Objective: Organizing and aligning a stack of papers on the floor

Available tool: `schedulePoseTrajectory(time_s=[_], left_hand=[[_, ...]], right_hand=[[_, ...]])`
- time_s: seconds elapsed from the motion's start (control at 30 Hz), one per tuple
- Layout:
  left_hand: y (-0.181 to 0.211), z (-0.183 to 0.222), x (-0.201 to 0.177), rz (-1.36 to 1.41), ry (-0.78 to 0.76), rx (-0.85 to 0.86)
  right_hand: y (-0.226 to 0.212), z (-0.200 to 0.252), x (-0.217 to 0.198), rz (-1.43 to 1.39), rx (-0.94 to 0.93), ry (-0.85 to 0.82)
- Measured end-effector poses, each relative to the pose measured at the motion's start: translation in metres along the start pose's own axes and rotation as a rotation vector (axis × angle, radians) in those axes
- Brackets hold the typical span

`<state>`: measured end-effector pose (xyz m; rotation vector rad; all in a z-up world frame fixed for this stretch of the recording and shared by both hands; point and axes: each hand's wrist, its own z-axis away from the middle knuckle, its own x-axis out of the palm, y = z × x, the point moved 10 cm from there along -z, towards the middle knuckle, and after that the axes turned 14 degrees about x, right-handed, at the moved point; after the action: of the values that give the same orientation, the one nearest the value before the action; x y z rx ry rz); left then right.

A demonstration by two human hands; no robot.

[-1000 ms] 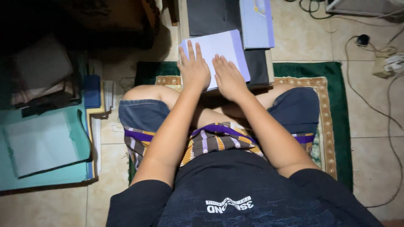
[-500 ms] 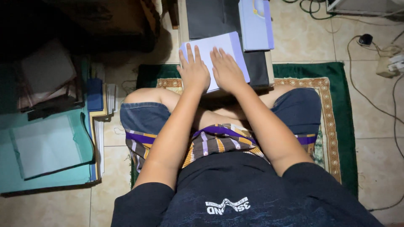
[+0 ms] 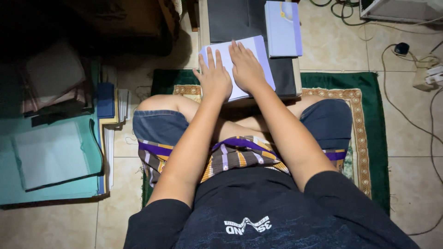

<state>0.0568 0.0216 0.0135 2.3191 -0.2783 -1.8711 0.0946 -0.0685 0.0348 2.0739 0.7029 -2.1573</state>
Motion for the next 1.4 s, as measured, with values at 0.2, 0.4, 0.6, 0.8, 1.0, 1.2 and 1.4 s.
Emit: schedulePoseTrajectory(time_s=[0.2, 0.4, 0.6, 0.8, 1.0, 1.2, 1.4], left_hand=[[-0.003, -0.002, 0.005, 0.016, 0.024, 0.009], [-0.012, -0.003, 0.010, 0.155, 0.012, 0.020], [-0.016, -0.003, 0.007, 0.199, 0.062, 0.007], [-0.018, -0.004, 0.008, 0.271, -0.002, -0.021], [-0.015, 0.000, -0.004, 0.339, -0.035, -0.016], [-0.017, -0.001, 0.006, 0.312, 0.053, -0.007], [-0.052, -0.002, 0.040, 0.533, 0.150, -0.243]], right_hand=[[0.004, 0.077, -0.005, -0.111, -0.038, 0.045], [0.129, 0.039, -0.074, -0.250, 0.185, 0.578], [0.191, -0.016, -0.036, 0.151, 0.737, 0.211], [0.199, -0.014, -0.043, -0.026, 0.785, 0.247], [0.204, 0.003, -0.050, -0.056, 0.895, 0.105], [0.238, -0.021, -0.047, -0.311, 0.542, 0.357], [0.063, 0.068, -0.093, -0.354, 0.101, 0.484]])
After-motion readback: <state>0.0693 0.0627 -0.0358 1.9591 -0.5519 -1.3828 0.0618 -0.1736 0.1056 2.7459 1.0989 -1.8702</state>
